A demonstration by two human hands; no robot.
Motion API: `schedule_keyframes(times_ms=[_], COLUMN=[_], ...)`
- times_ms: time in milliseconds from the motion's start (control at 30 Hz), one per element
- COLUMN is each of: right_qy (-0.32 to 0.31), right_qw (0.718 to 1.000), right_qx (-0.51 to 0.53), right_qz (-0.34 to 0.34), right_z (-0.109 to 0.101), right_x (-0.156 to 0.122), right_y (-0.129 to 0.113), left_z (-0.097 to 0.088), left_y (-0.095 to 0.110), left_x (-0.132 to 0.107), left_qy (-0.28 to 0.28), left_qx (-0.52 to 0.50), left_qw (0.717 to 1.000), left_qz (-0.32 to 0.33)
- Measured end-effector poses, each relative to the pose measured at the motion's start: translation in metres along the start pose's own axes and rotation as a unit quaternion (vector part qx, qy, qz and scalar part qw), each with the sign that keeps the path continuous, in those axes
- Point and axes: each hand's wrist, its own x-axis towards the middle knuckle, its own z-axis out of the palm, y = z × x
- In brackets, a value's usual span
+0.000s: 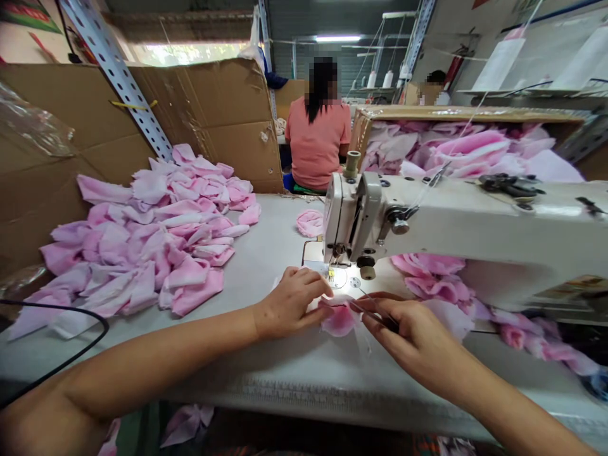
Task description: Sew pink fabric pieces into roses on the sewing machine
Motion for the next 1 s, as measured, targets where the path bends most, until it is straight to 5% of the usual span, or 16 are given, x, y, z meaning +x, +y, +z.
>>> schedule_keyframes(times_ms=[200,433,633,767,867,1000], right_qy=[0.036,0.102,0.055,0.041,0.026,0.001], right_qw=[0.995,0.950,0.958,0.960,0.958,0.944], right_qx=[-0.072,-0.225,-0.241,-0.246,-0.242,-0.204], right_qz=[-0.053,-0.189,-0.144,-0.130,-0.151,-0.260], right_z=[0.003,0.042,0.059,0.050,0.039,0.024], right_x=[-0.005,0.001,0.026,0.031,0.031,0.031], right_y=[0.000,-0.015,-0.022,-0.025,-0.025,-0.015], left_z=[-0.004,-0.014,-0.013,-0.023,-0.033,-0.036], left_y=[-0.003,0.006,0.007,0.000,-0.009,-0.019], left_x=[0.006,0.000,-0.009,-0.012,-0.013,-0.017], left_qy=[-0.007,0.013,0.021,-0.026,-0.055,-0.072], left_qx=[-0.083,-0.162,-0.250,-0.331,-0.232,-0.127], left_qw=[0.996,0.982,0.961,0.941,0.971,0.985], left_qz=[-0.038,-0.101,-0.113,-0.072,0.009,0.089])
